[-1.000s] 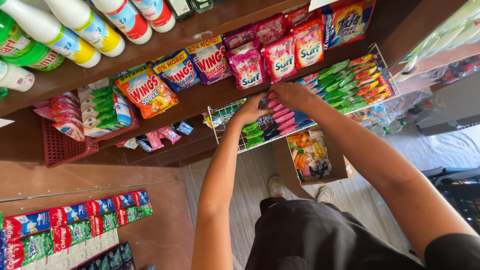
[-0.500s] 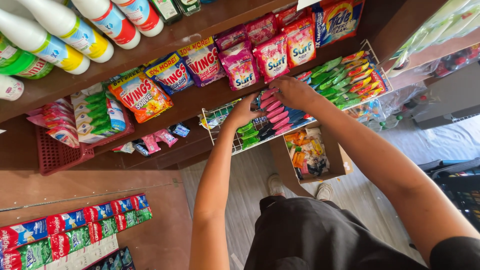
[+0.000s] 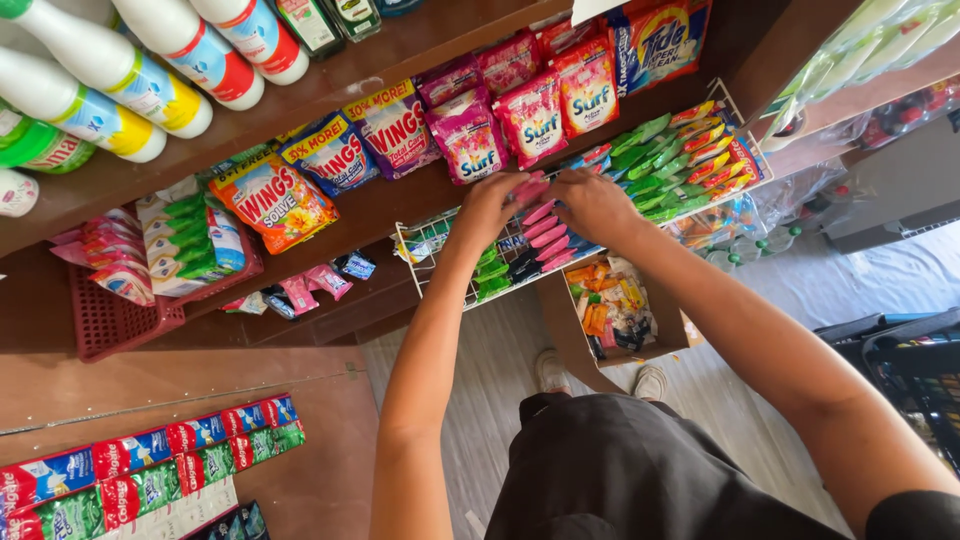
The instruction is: Organizing and restocking various small consumer products like detergent sachets and snacks from a box onto retail display shelves.
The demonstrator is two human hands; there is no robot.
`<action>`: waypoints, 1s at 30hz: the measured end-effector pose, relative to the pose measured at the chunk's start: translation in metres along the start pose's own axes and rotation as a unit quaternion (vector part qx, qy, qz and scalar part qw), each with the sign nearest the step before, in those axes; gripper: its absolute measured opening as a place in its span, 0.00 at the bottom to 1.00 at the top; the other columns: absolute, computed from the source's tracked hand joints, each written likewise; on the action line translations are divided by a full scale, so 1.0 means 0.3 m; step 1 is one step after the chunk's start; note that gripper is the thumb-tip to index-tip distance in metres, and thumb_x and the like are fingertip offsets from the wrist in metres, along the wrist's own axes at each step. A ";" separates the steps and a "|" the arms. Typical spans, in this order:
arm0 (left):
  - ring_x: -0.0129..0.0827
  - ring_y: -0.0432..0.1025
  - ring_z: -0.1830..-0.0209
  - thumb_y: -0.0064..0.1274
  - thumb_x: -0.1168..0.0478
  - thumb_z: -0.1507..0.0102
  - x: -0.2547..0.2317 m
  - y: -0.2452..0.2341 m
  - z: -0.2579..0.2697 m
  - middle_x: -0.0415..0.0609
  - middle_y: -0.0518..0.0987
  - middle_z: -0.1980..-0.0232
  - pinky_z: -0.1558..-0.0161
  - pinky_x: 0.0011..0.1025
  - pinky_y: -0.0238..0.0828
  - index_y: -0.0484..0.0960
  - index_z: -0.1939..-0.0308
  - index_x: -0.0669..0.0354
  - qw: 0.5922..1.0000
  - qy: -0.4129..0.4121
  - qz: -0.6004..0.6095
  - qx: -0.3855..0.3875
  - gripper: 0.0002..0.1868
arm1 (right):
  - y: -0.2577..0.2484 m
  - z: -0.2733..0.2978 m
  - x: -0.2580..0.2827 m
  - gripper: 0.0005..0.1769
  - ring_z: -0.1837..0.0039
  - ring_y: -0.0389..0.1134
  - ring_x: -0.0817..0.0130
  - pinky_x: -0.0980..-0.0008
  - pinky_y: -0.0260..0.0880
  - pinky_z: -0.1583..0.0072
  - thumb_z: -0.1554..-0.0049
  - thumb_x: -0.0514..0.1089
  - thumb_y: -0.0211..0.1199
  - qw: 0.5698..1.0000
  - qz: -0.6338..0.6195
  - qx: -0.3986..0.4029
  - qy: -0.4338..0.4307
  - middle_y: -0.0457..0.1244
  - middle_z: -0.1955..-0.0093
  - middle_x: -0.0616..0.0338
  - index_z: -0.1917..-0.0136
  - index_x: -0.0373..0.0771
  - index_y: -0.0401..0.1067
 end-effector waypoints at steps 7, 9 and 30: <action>0.54 0.73 0.41 0.60 0.70 0.40 0.030 0.037 -0.003 0.58 0.78 0.42 0.42 0.43 0.71 0.79 0.40 0.62 0.997 -0.040 -0.029 -0.060 0.23 | 0.053 -0.005 0.025 0.12 0.39 0.67 0.56 0.54 0.67 0.39 0.49 0.43 0.69 0.995 0.083 -0.058 -0.006 0.67 0.45 0.59 0.49 0.46 0.78; 0.55 0.73 0.41 0.61 0.70 0.40 0.036 0.040 0.004 0.59 0.78 0.42 0.41 0.43 0.71 0.79 0.40 0.63 0.996 -0.038 -0.034 -0.072 0.23 | 0.063 -0.016 0.030 0.14 0.40 0.67 0.57 0.55 0.68 0.39 0.50 0.43 0.68 0.992 0.095 -0.076 -0.016 0.67 0.46 0.61 0.48 0.46 0.79; 0.52 0.68 0.28 0.61 0.70 0.41 0.032 0.061 0.056 0.57 0.70 0.28 0.31 0.41 0.68 0.73 0.30 0.48 0.997 -0.059 0.027 -0.043 0.35 | 0.095 -0.041 0.027 0.10 0.42 0.66 0.54 0.52 0.68 0.43 0.58 0.48 0.69 0.993 0.074 -0.028 -0.088 0.67 0.51 0.58 0.60 0.48 0.81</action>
Point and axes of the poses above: each hand's wrist, its own z-axis away from the middle knuckle, its own y-axis out of the palm, x = y × z, the point moved 4 cm from there along -z, towards the middle knuckle
